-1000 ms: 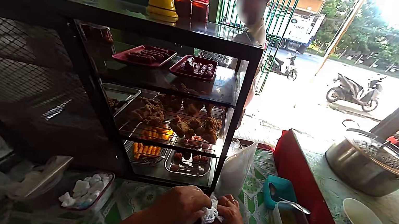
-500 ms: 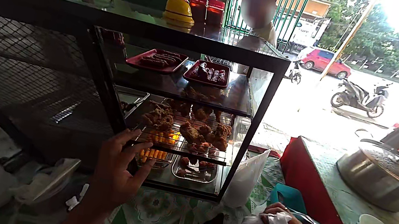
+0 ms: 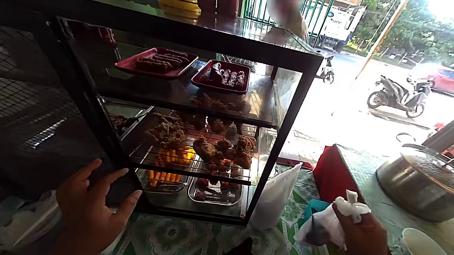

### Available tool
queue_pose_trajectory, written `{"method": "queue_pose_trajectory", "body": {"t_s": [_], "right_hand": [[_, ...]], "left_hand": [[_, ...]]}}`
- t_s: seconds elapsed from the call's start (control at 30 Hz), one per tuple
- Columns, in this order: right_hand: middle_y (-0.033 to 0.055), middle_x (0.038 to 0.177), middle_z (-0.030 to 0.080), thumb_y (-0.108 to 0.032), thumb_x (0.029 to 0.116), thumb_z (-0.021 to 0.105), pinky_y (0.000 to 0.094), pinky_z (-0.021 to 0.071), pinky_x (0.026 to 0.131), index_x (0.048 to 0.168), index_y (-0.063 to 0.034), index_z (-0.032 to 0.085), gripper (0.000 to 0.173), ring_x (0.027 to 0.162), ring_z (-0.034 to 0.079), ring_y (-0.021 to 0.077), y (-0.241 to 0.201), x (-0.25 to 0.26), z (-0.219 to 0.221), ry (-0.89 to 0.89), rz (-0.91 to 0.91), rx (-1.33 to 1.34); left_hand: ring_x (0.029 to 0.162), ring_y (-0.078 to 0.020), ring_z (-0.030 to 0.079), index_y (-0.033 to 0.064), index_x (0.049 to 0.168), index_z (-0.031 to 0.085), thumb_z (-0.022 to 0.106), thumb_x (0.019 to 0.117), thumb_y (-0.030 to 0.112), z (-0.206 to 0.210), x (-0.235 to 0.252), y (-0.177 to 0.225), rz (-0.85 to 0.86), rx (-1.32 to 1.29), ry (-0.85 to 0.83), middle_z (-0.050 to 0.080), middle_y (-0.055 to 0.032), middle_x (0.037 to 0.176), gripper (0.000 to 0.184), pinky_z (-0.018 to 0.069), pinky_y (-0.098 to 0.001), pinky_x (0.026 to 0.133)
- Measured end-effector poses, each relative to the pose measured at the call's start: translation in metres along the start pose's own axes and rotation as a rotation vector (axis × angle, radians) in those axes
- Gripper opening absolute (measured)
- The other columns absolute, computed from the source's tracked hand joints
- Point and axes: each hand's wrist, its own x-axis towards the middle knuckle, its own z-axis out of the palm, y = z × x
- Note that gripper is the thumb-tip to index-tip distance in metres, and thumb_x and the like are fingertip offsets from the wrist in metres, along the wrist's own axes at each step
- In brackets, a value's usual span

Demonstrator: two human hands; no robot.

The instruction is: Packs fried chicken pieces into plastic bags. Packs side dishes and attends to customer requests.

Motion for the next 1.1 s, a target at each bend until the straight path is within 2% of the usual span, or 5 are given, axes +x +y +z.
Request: {"method": "queue_pose_trajectory", "body": {"t_s": [0.37,0.47,0.63,0.9,1.1], "right_hand": [[-0.007,0.083,0.073,-0.006,0.0912,0.07,0.0244,0.0629,0.071,0.098,-0.0079,0.065,0.008,0.074,0.071,0.0025,0.019,0.013,-0.005,0.149,0.167,0.381],[-0.0009,0.088,0.07,-0.015,0.0923,0.073,0.0261,0.0592,0.076,0.102,-0.002,0.068,0.017,0.08,0.067,0.0014,0.031,0.023,-0.01,0.174,0.107,0.041],[0.0207,0.097,0.072,-0.026,0.097,0.066,0.0534,0.0544,0.084,0.108,0.0041,0.069,0.032,0.093,0.07,0.0309,0.042,0.047,-0.001,0.069,0.14,-0.372],[0.0168,0.1,0.072,-0.028,0.0956,0.07,0.0554,0.0535,0.087,0.111,-0.0004,0.069,0.032,0.095,0.069,0.0287,0.091,0.063,0.039,-0.072,0.386,-0.229],[0.0228,0.103,0.071,-0.025,0.0974,0.068,0.0635,0.0503,0.088,0.112,0.0011,0.069,0.03,0.101,0.068,0.0397,0.099,0.04,0.068,-0.216,0.52,-0.337]], "left_hand": [[0.145,-0.067,0.021,-0.0056,0.148,0.046,0.064,0.084,0.05,0.019,0.008,-0.006,-0.075,0.064,-0.137,0.02,-0.0452,0.158,0.086,0.0206,-0.0721,0.117],[0.148,-0.0633,0.02,-0.0026,0.154,0.04,0.065,0.0826,0.053,0.028,0.01,-0.011,-0.098,0.093,-0.243,0.015,-0.0409,0.163,0.094,0.0195,-0.0715,0.118],[0.152,-0.0569,0.017,-0.002,0.157,0.035,0.066,0.0858,0.057,0.031,0.012,-0.019,-0.139,0.135,-0.364,0.009,-0.0357,0.167,0.098,0.0172,-0.0659,0.123],[0.154,-0.0543,0.014,0.0006,0.159,0.033,0.065,0.0864,0.061,0.034,0.013,-0.024,-0.146,0.162,-0.379,0.007,-0.0338,0.168,0.1,0.014,-0.0646,0.124],[0.156,-0.0512,0.011,0.0003,0.159,0.034,0.066,0.0885,0.058,0.034,0.011,-0.018,-0.189,0.162,-0.402,0.004,-0.032,0.169,0.097,0.0137,-0.0626,0.125]]}}
